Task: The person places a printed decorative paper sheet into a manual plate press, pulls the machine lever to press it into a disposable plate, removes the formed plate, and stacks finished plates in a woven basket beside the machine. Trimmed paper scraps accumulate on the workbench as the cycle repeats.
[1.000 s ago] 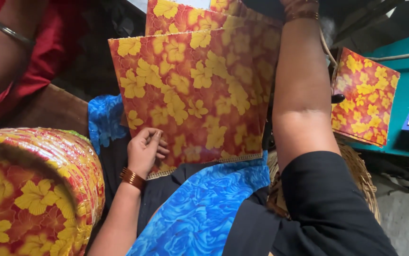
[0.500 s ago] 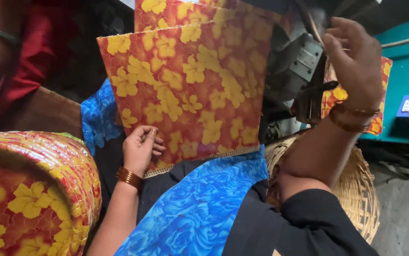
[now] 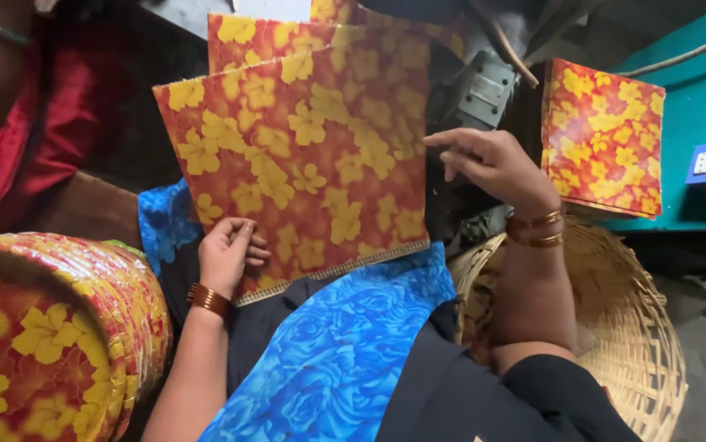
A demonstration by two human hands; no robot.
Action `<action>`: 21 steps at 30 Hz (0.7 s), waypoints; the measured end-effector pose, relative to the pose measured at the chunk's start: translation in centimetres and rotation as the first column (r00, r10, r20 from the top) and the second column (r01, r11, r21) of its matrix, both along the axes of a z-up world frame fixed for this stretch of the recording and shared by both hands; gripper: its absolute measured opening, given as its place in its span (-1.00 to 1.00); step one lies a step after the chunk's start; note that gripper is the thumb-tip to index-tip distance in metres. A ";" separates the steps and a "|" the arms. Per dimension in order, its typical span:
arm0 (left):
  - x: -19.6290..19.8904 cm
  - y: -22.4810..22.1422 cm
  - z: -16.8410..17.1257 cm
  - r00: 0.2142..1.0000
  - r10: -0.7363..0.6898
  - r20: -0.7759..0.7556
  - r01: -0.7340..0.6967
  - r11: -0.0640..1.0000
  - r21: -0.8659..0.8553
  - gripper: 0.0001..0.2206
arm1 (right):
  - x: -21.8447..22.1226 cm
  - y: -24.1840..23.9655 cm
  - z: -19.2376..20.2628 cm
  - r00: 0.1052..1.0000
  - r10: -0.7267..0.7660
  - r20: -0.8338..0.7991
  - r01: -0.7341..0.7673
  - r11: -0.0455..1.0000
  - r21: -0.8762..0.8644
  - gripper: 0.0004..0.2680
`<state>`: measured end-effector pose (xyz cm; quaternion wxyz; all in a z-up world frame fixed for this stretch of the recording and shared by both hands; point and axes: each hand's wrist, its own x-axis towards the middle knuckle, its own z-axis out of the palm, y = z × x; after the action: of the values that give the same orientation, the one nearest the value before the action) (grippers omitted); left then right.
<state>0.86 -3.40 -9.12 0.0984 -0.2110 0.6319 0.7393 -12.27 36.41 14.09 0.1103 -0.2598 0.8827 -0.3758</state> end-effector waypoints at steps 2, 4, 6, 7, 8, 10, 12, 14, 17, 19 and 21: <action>-0.4 -0.1 0.4 1.000 0.002 0.023 -0.001 1.000 -0.018 -0.81 | -0.2 -0.1 0.2 0.994 -0.062 0.093 0.061 0.998 0.021 -0.76; -0.4 -0.1 0.7 0.999 -0.005 0.034 0.006 0.999 -0.032 -0.81 | -0.3 0.3 -0.2 0.998 -0.041 0.048 0.041 0.999 -0.006 -0.76; -0.1 -0.3 0.6 0.998 -0.015 0.054 0.017 0.999 -0.043 -0.81 | -0.1 0.3 -0.5 1.000 -0.025 0.012 0.026 0.999 -0.029 -0.76; 0.1 -0.4 0.6 0.999 -0.020 0.040 0.021 1.000 -0.016 -0.81 | 0.0 0.2 -0.4 0.997 -0.061 0.039 0.061 0.998 -0.009 -0.75; -0.1 -0.3 0.5 1.000 -0.023 0.021 0.023 1.000 0.014 -0.81 | -0.1 0.2 -0.1 0.994 -0.096 0.061 0.095 0.995 0.015 -0.75; -0.2 -0.2 0.6 0.999 -0.019 0.026 0.020 1.000 -0.009 -0.81 | -0.2 0.5 -0.6 0.996 -0.080 0.043 0.081 0.997 -0.018 -0.75; -0.2 -0.2 0.6 0.999 -0.013 0.033 0.014 0.999 -0.031 -0.81 | -0.2 0.7 -1.1 0.998 -0.063 0.028 0.064 0.997 -0.051 -0.75; -0.2 -0.3 0.6 0.999 -0.021 0.032 0.023 0.999 -0.041 -0.81 | -0.2 0.9 -1.4 0.994 -0.054 0.094 0.068 0.985 -0.161 -0.76; -0.3 -0.2 0.8 0.999 -0.007 0.042 0.009 0.999 -0.049 -0.81 | -0.2 0.8 -1.2 0.993 -0.055 0.107 0.074 0.980 -0.183 -0.75; -0.3 -0.1 0.7 0.999 0.000 0.037 0.002 0.999 -0.045 -0.81 | 0.0 0.5 -0.9 0.991 -0.085 0.102 0.099 0.984 -0.147 -0.75; -0.2 -0.1 0.9 0.999 0.011 0.034 -0.010 0.999 -0.045 -0.81 | 0.1 0.4 -0.8 0.989 -0.110 0.100 0.121 0.986 -0.116 -0.74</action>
<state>0.66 -3.54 -8.23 0.1006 -0.2289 0.6455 0.7217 -12.20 36.80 13.29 0.1133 -0.1968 0.8656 -0.4463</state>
